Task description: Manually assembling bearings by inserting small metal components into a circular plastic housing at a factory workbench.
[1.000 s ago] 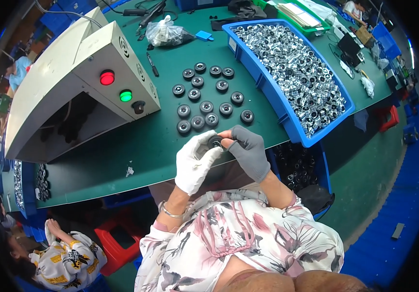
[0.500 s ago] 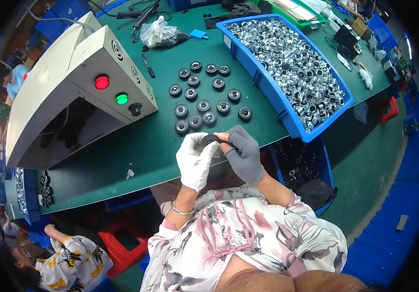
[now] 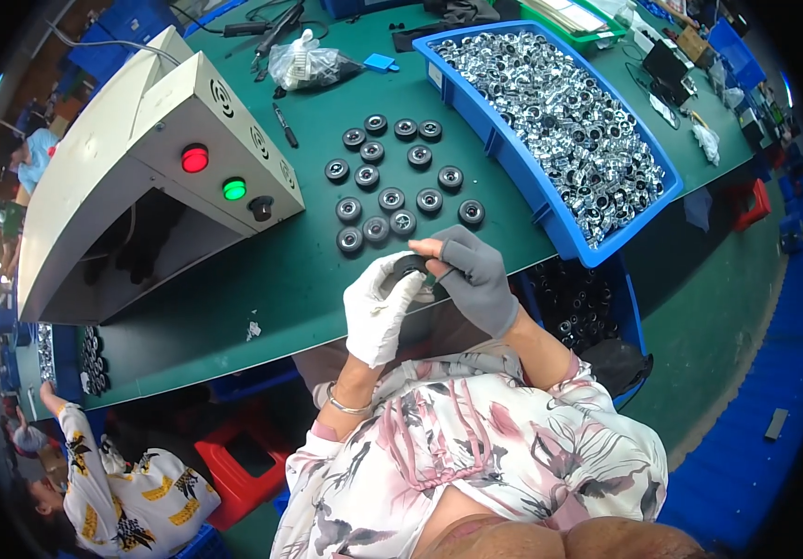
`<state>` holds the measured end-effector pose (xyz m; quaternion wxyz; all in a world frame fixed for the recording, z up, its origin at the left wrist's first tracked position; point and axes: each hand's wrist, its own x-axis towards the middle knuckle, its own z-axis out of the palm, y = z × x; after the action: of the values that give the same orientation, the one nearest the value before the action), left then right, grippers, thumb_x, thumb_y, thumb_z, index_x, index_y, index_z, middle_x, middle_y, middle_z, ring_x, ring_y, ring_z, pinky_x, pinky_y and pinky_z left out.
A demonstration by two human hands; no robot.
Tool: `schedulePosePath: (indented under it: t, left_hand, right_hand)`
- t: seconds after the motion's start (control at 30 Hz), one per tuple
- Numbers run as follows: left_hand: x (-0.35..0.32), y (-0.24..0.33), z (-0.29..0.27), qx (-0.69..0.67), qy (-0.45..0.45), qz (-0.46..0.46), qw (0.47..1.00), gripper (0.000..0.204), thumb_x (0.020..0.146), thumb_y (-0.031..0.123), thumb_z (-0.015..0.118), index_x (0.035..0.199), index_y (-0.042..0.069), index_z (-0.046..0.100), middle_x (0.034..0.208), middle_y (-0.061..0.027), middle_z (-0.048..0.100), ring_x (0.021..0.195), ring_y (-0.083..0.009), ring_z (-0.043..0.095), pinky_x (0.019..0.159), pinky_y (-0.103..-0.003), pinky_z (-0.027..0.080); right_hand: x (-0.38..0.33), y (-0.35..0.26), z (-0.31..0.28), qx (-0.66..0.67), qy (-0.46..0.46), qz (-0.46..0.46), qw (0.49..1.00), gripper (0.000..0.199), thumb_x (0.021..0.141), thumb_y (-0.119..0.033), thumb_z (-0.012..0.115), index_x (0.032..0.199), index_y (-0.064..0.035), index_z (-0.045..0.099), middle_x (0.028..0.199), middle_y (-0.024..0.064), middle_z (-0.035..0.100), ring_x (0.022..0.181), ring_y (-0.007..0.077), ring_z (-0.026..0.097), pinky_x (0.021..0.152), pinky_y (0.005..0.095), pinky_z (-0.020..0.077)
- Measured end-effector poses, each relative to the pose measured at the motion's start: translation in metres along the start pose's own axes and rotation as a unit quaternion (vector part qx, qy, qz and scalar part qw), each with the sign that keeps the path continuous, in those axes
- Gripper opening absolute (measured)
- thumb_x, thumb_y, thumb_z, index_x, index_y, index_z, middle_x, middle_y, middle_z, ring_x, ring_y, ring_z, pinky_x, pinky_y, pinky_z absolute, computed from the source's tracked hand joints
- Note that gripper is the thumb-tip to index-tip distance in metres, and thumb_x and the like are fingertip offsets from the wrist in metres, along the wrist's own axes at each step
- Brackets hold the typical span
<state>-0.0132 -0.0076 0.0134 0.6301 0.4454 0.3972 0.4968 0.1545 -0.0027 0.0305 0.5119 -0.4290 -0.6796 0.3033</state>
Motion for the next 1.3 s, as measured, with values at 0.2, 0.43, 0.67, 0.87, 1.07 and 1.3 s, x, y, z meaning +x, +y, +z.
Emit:
schedulePosePath:
  t: [0.2, 0.43, 0.67, 0.87, 1.07, 1.3]
  left_hand:
    - [-0.003, 0.002, -0.003, 0.054, 0.007, -0.014, 0.998, 0.022, 0.094, -0.002, 0.065, 0.115, -0.007, 0.063, 0.097, -0.0087, 0.069, 0.08, -0.0142, 0.069, 0.072, -0.027, 0.059]
    - [-0.004, 0.001, -0.008, 0.032, 0.004, -0.022, 0.999, 0.022, 0.094, -0.001, 0.065, 0.115, -0.007, 0.064, 0.094, -0.0081, 0.069, 0.078, -0.0137, 0.069, 0.069, -0.026, 0.058]
    - [-0.004, -0.004, -0.001, -0.049, 0.053, -0.038, 0.997, 0.027, 0.1, 0.02, 0.063, 0.114, -0.003, 0.068, 0.087, -0.0039, 0.067, 0.072, -0.0087, 0.06, 0.066, -0.024, 0.05]
    - [-0.005, 0.001, 0.0, -0.051, 0.05, -0.039, 0.997, 0.031, 0.103, 0.027, 0.059, 0.105, -0.003, 0.067, 0.082, -0.0033, 0.065, 0.07, -0.0084, 0.058, 0.067, -0.023, 0.048]
    - [-0.006, 0.001, 0.0, -0.038, 0.006, -0.038, 0.999, 0.029, 0.103, 0.025, 0.058, 0.101, -0.002, 0.066, 0.08, -0.0034, 0.065, 0.069, -0.0086, 0.058, 0.066, -0.023, 0.048]
    - [-0.009, 0.0, -0.001, 0.004, 0.021, -0.004, 1.0, 0.026, 0.103, 0.025, 0.059, 0.095, 0.0, 0.065, 0.078, -0.0025, 0.064, 0.066, -0.0074, 0.056, 0.061, -0.022, 0.044]
  right_hand:
    - [-0.004, 0.006, -0.002, 0.037, -0.048, 0.019, 0.998, 0.026, 0.09, 0.004, 0.06, 0.113, 0.0001, 0.071, 0.095, 0.007, 0.059, 0.086, 0.0153, 0.059, 0.076, 0.027, 0.0465]
    - [-0.008, 0.012, 0.002, 0.038, -0.065, -0.001, 0.997, 0.027, 0.089, 0.002, 0.059, 0.114, 0.0014, 0.07, 0.1, 0.0076, 0.059, 0.09, 0.0159, 0.059, 0.08, 0.0263, 0.0466]
    - [-0.01, 0.003, 0.012, 0.198, -0.007, 0.16, 0.967, 0.033, 0.092, -0.006, 0.063, 0.124, 0.0027, 0.063, 0.113, 0.0058, 0.064, 0.1, 0.0091, 0.059, 0.087, 0.0258, 0.0478]
    - [-0.009, 0.002, 0.002, 0.216, -0.004, 0.24, 0.947, 0.026, 0.093, -0.007, 0.062, 0.117, 0.0045, 0.065, 0.106, 0.0024, 0.068, 0.098, 0.0073, 0.06, 0.085, 0.0234, 0.0475]
    - [-0.007, 0.003, -0.004, 0.226, -0.039, 0.243, 0.943, 0.028, 0.093, -0.007, 0.062, 0.118, 0.0052, 0.065, 0.108, 0.0024, 0.066, 0.1, 0.0069, 0.059, 0.086, 0.0242, 0.0479]
    - [-0.003, -0.001, 0.002, -0.013, -0.053, -0.044, 0.998, 0.052, 0.074, -0.007, 0.078, 0.123, 0.0012, 0.064, 0.112, 0.0117, 0.059, 0.1, 0.0233, 0.061, 0.088, 0.0311, 0.0487]
